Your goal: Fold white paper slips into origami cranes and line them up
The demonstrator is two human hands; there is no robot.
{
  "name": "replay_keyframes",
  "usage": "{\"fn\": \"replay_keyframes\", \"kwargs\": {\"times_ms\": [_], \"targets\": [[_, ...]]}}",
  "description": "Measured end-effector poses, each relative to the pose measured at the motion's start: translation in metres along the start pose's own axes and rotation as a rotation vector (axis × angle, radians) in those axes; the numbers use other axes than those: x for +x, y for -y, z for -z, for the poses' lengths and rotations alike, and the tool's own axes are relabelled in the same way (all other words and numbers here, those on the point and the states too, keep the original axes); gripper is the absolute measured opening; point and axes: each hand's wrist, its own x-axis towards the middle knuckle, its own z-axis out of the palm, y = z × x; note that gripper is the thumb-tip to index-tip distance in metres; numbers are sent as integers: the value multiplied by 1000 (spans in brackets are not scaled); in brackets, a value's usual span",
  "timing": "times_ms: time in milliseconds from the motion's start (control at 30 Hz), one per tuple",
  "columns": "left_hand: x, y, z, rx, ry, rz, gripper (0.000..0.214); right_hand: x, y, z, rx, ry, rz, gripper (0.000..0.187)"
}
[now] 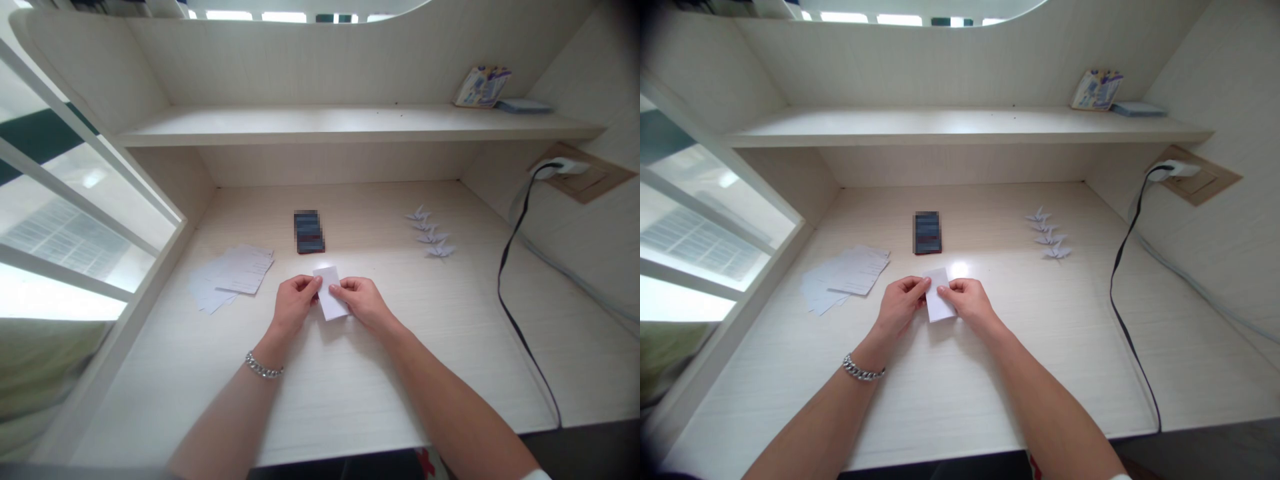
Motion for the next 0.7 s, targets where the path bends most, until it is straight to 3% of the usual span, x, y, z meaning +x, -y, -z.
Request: {"fn": "replay_keyframes", "kwargs": {"times_ms": [267,700], "targets": [[0,-3,0,41,-55,-72,33,0,-4,1,-5,76,-59,26],[1,-1,2,95,-79,-109,34,0,-6,1,-50,54,-44,24]]}}
